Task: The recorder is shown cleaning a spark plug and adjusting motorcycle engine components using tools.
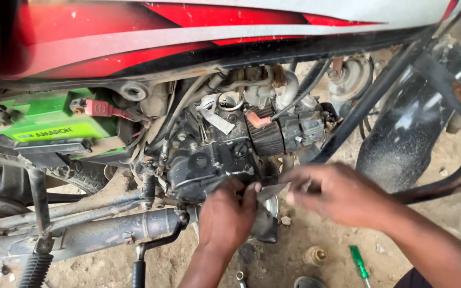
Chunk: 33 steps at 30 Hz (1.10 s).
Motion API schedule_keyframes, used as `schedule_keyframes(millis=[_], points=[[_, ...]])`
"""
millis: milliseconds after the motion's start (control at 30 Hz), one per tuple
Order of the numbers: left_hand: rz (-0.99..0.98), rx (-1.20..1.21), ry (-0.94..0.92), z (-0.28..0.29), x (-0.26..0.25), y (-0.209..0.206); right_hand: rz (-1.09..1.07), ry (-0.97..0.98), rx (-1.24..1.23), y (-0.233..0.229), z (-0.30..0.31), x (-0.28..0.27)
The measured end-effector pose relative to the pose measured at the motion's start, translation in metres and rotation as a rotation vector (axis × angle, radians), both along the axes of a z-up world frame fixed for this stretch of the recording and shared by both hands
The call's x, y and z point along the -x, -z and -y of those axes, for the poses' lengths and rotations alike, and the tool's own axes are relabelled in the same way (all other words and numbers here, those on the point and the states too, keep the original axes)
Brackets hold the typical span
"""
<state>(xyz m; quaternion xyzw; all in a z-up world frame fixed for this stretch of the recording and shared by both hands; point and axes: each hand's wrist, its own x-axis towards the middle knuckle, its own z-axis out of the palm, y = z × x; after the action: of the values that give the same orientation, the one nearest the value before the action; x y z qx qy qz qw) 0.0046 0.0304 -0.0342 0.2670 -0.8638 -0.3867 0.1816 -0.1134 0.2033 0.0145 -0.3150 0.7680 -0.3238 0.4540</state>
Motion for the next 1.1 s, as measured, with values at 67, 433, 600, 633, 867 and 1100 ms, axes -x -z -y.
schedule_keyframes(millis=[67,433,600,633,867,1100], points=[[0.305,-0.165,0.079,-0.003,-0.004,-0.014,-0.804,0.085,-0.037,-0.003,0.007,0.021],[0.142,-0.030,0.157,-0.002,-0.001,0.016,-1.202,0.138,-0.146,0.010,0.059,0.072],[0.160,-0.054,0.131,0.005,-0.004,0.014,-1.361,0.138,-0.043,0.017,0.044,0.068],[0.197,-0.066,0.145,0.005,-0.004,0.011,-1.482,0.106,0.025,0.010,0.039,0.062],[0.202,-0.064,0.193,0.005,-0.011,0.017,-1.737,0.016,0.553,0.004,0.015,0.061],[0.167,-0.037,0.195,0.006,-0.014,0.026,-1.875,0.120,0.619,-0.003,0.030,0.050]])
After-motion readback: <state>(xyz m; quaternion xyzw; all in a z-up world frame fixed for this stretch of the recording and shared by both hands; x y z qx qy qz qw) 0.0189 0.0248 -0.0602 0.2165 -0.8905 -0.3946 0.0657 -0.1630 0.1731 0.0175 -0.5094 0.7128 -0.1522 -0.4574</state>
